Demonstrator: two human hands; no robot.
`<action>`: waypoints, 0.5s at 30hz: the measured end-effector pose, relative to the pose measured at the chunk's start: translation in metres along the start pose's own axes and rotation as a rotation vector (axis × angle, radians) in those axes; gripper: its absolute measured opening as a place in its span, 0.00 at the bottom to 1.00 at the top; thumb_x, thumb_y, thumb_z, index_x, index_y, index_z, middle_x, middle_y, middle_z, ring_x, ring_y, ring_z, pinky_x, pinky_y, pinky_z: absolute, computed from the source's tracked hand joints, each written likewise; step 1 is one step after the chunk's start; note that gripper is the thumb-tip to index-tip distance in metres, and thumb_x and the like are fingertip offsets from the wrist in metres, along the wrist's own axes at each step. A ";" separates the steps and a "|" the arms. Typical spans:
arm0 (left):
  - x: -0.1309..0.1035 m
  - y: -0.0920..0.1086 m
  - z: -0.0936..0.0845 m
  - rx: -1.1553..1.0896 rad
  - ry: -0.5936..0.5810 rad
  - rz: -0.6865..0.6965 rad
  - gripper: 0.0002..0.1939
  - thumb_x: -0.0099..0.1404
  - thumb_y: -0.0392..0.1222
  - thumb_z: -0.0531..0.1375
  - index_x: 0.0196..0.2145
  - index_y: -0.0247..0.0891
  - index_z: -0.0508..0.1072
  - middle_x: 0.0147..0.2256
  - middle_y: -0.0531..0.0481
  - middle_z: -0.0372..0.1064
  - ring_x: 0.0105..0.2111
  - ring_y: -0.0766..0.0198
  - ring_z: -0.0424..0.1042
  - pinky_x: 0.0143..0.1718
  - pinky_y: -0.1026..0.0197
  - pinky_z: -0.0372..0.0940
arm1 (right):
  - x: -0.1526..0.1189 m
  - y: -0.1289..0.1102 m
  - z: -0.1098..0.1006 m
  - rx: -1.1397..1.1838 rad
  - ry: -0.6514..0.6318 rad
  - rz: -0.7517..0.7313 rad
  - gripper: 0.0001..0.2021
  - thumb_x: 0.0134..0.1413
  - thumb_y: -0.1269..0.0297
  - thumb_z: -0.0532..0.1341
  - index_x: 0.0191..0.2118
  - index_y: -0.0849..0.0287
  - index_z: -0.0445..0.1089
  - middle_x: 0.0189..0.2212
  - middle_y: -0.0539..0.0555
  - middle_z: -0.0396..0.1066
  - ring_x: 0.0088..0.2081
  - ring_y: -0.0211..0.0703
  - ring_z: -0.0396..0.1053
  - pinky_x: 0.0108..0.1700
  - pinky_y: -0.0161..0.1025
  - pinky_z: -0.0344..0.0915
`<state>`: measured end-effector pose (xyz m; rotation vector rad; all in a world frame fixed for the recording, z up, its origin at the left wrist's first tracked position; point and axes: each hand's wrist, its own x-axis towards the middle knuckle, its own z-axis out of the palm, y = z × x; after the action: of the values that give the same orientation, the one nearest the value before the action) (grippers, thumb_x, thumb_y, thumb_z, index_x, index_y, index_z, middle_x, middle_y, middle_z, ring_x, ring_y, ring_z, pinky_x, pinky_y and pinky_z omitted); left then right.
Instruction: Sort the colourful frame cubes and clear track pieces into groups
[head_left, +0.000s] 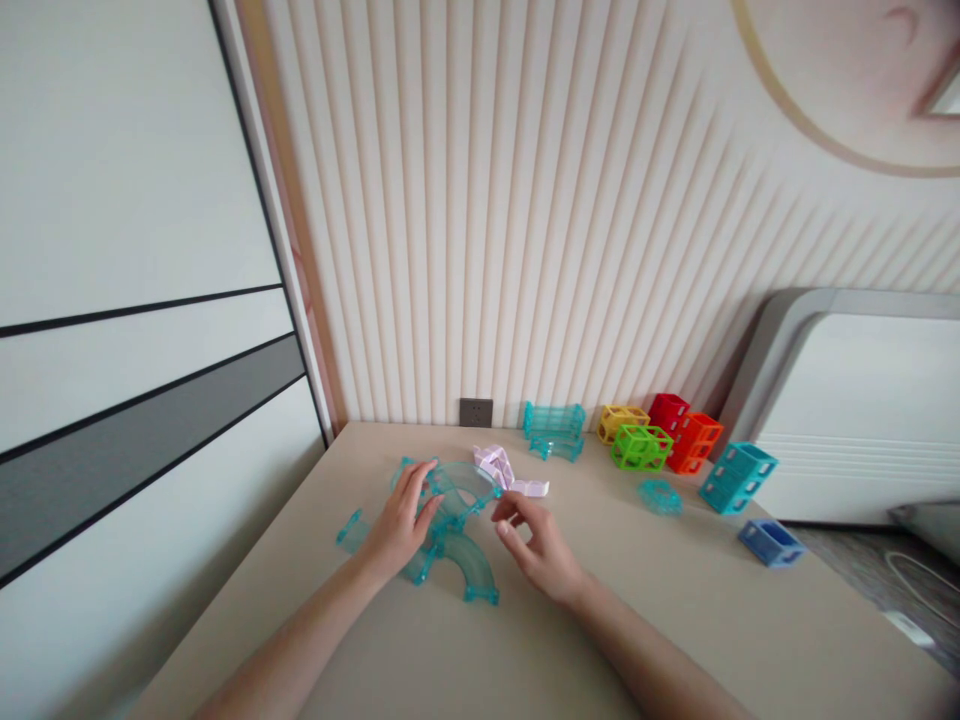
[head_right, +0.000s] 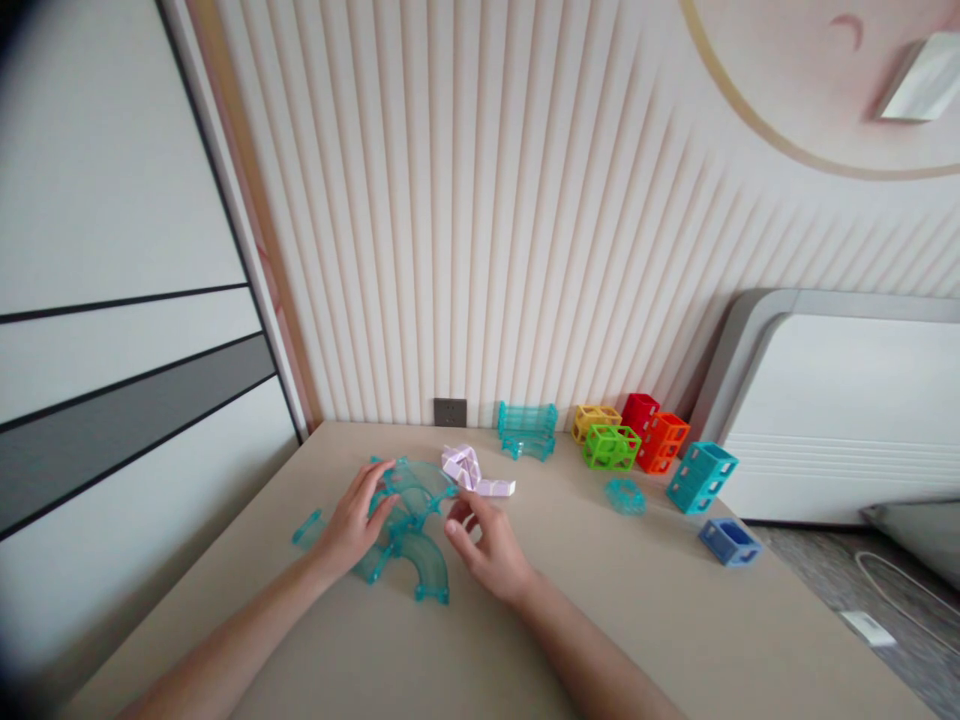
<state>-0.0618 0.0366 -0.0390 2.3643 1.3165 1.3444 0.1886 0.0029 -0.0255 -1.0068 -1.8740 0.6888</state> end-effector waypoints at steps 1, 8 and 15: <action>0.000 0.001 0.001 -0.020 0.003 -0.013 0.20 0.72 0.43 0.52 0.60 0.45 0.57 0.52 0.42 0.65 0.47 0.57 0.73 0.49 0.51 0.72 | -0.002 -0.004 -0.002 -0.059 -0.048 -0.069 0.22 0.62 0.46 0.57 0.51 0.57 0.68 0.37 0.57 0.74 0.37 0.45 0.71 0.42 0.43 0.68; 0.000 0.005 0.007 -0.053 0.061 -0.057 0.18 0.72 0.43 0.51 0.58 0.44 0.58 0.51 0.42 0.64 0.49 0.56 0.71 0.47 0.52 0.74 | -0.003 -0.017 -0.009 -0.265 -0.177 -0.171 0.30 0.55 0.35 0.57 0.48 0.57 0.68 0.39 0.58 0.74 0.41 0.49 0.71 0.45 0.43 0.65; -0.006 0.003 0.016 -0.015 -0.031 -0.025 0.18 0.73 0.41 0.50 0.59 0.44 0.57 0.52 0.44 0.63 0.50 0.58 0.71 0.49 0.54 0.73 | -0.005 -0.018 0.003 -0.459 -0.504 -0.404 0.33 0.47 0.34 0.63 0.52 0.55 0.70 0.49 0.60 0.73 0.47 0.52 0.70 0.49 0.45 0.64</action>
<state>-0.0496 0.0347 -0.0507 2.3416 1.3181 1.3004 0.1809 -0.0109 -0.0147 -0.7190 -2.6640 0.2831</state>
